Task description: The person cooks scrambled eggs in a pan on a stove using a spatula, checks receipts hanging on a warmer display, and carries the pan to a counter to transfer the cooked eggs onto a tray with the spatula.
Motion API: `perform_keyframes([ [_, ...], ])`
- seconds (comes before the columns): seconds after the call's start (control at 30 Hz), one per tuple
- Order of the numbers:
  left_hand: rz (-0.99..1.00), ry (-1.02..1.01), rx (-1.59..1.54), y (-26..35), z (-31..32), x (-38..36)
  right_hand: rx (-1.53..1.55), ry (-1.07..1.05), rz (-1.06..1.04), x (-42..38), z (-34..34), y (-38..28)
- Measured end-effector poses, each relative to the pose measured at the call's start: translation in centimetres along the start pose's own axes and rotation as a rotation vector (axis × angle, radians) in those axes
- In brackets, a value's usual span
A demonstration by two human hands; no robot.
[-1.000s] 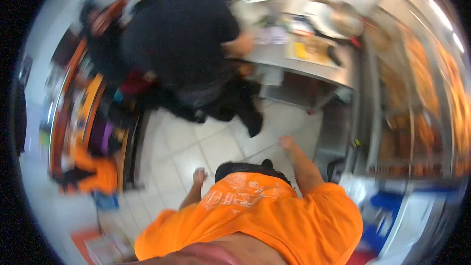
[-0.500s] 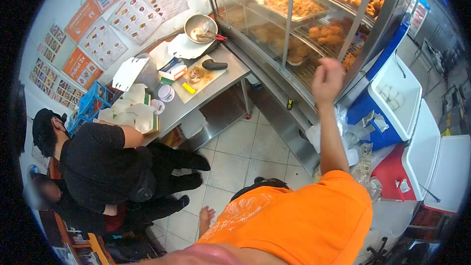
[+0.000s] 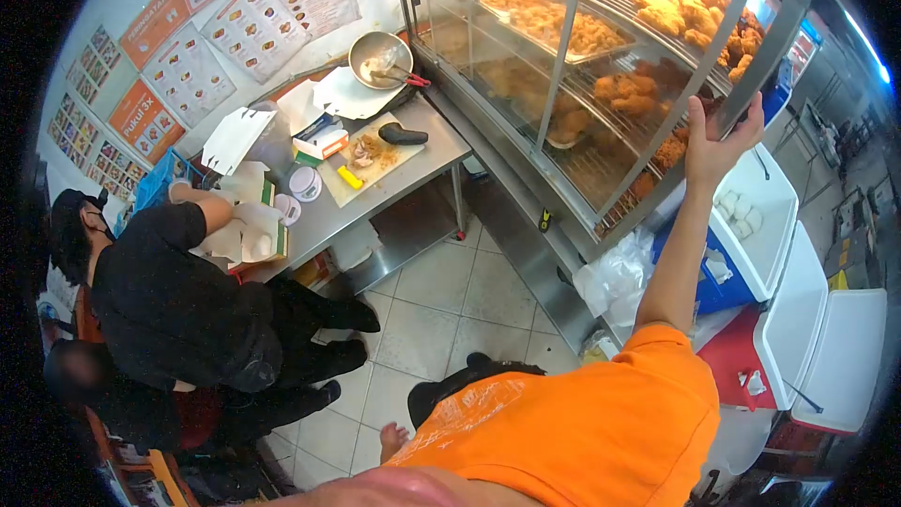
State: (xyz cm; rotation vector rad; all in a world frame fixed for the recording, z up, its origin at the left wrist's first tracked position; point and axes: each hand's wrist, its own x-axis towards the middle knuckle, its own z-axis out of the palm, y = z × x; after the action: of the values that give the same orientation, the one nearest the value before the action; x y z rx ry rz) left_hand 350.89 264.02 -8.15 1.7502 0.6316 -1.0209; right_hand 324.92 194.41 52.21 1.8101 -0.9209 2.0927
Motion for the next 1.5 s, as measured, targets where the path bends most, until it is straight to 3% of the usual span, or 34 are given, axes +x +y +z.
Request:
perform_keyframes([
  [0.03,-0.064,0.033,-0.062,-2.1,-0.6,-0.2,0.049,-0.025,0.054,-0.1,0.0,0.3],
  [0.1,-0.139,-0.002,0.121,-8.3,-2.2,2.1,-0.025,-0.043,0.025,0.0,-0.1,-0.4],
  [0.2,0.023,-0.063,0.621,-8.3,-1.6,0.8,-0.155,-0.056,-0.01,-0.2,-0.3,-1.6],
  [0.33,0.488,-0.072,0.991,-1.1,2.6,5.3,-0.248,-0.071,0.037,-0.8,-0.4,-0.8],
  [0.4,0.644,-0.053,0.825,8.0,9.0,5.8,-0.256,-0.083,0.083,-1.1,-0.4,-0.4],
  [0.43,0.534,-0.099,0.536,14.2,13.9,3.9,-0.214,-0.072,0.111,-1.2,-0.3,-0.3],
  [0.47,0.609,-0.241,0.3,19.7,18.7,3.7,-0.174,-0.06,0.14,-1.4,-0.3,-0.3],
  [0.53,0.987,-0.421,0.287,31.4,28.3,1.5,-0.271,-0.063,0.129,-1.2,0.0,-1.2],
  [0.57,1.047,-0.547,0.265,37.2,33.3,-0.1,-0.225,-0.06,0.156,-1.4,-0.1,-0.8],
  [0.67,1.179,-0.885,0.213,54.3,44.8,-13.8,-0.152,-0.038,0.209,-1.3,0.7,-1.9],
  [0.8,1.474,-1.438,-0.113,68.6,54.0,-29.4,-0.236,-0.002,0.166,-1.5,1.2,-1.7],
  [0.83,1.584,-1.439,-0.029,71.3,55.1,-32.7,-0.253,-0.001,0.16,-1.6,1.1,-1.5],
  [0.9,1.553,-1.555,-0.118,74.3,56.3,-39.1,-0.288,0.006,0.171,-1.8,1.1,-1.4],
  [0.93,1.638,-1.547,-0.14,75.4,57.1,-41.4,-0.3,0.01,0.175,-1.8,1.3,-1.5],
  [1.07,1.774,-1.65,-0.337,77.4,60.9,-46.4,-0.3,0.05,0.177,-2.0,2.0,-1.9],
  [1.1,1.77,-1.657,-0.335,77.4,60.5,-47.2,-0.295,0.053,0.178,-2.0,2.1,-1.9],
  [1.17,1.486,-1.829,-0.127,77.4,59.4,-48.3,-0.312,0.048,0.159,-2.1,1.9,-1.5],
  [1.2,1.486,-1.832,-0.127,79.2,60.0,-48.2,-0.322,0.045,0.139,-2.1,1.8,-1.3],
  [1.27,1.428,-2.809,0.301,84.3,61.5,-47.5,-0.323,0.056,0.132,-2.2,1.8,-1.1],
  [1.3,1.432,-2.811,0.303,82.6,61.9,-47.7,-0.325,0.063,0.126,-2.2,1.8,-1.0],
  [1.33,1.678,-2.239,-0.034,79.4,62.5,-48.1,-0.323,0.065,0.124,-2.3,1.9,-1.0],
  [1.37,1.782,-1.64,-0.313,77.6,63.0,-48.3,-0.287,0.086,0.142,-2.4,2.0,-1.1],
  [1.5,1.736,-1.636,-0.189,77.9,63.4,-48.0,-0.25,0.091,0.154,-2.5,1.6,-0.6],
])
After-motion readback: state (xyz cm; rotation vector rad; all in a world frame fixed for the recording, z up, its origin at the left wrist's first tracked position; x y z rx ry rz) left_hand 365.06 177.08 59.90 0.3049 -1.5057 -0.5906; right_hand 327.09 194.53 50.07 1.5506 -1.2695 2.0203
